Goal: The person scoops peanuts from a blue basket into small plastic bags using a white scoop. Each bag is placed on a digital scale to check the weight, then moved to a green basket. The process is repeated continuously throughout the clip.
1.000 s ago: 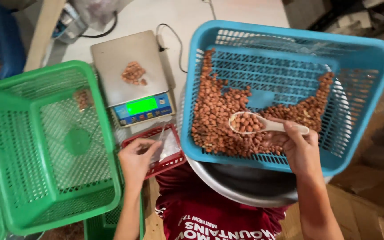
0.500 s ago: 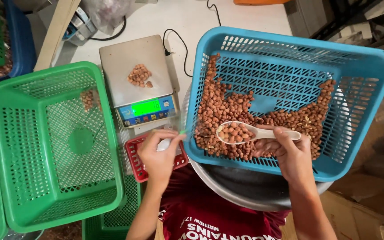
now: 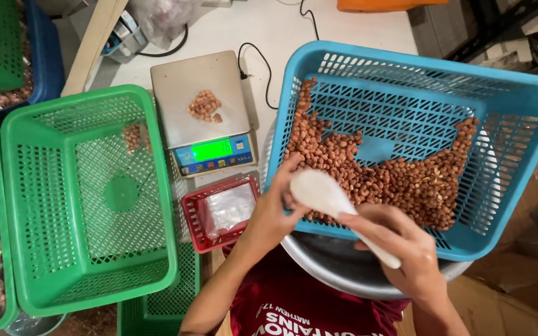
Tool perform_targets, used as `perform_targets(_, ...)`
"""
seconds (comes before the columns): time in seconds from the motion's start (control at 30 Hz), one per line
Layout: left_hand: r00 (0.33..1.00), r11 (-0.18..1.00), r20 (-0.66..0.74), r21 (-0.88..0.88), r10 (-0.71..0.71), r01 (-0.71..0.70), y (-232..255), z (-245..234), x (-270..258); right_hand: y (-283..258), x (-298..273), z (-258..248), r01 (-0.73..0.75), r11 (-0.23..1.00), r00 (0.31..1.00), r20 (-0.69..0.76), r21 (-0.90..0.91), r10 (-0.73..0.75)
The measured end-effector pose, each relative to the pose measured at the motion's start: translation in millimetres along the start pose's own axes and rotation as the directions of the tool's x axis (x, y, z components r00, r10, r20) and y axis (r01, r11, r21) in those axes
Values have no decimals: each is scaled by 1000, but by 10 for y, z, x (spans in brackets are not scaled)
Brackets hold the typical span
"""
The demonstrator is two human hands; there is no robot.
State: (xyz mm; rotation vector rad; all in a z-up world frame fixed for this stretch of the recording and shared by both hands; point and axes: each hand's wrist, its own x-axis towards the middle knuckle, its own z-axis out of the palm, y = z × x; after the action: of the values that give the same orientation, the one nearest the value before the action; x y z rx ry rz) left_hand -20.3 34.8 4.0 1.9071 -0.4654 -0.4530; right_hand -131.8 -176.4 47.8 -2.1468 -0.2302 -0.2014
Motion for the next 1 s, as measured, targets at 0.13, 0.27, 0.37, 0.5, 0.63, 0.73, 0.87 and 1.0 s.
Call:
perform_targets(0.13, 936, 848, -284, -426, 206, -316, -385, -118, 40, 272, -138, -97, -50, 992, 957, -290, -116, 14)
perform_targets(0.27, 907, 762, -400, -627, -135, -163, -737, -574, 6, 378, -16, -117, -187, 980, 886, -417, 74, 200)
perform_targets(0.37, 684, 961, -708, -273, -174, -38, -1330, -789, 156, 804, -137, 3, -411, 911, 835, -415, -35, 361)
perform_targets(0.5, 754, 851, -546, 524, 365, -33, -1834, -902, 515, 893, -84, 164, -484, 845, 764, -361, 228, 535)
perform_targets(0.63, 860, 761, -334, 642, 385, -91, -1612, -969, 775, 884, -65, 118, -552, 757, 708, -282, 350, 647)
perform_targets(0.73, 857, 870, -360, 459, 369, -182, -1690, -1117, 1073, 825, -20, 103, -542, 725, 677, -292, 425, 676)
perform_targets(0.87, 821, 860, -385, 456, 421, -227, -1754, -1278, 1238, 1050, -152, 51, -399, 715, 719, -287, 574, 633)
perform_targets(1.0, 720, 841, -486, 474, 496, -260, -1592, -1360, 1201, 1105, -178, -5, -355, 733, 740, -304, 581, 600)
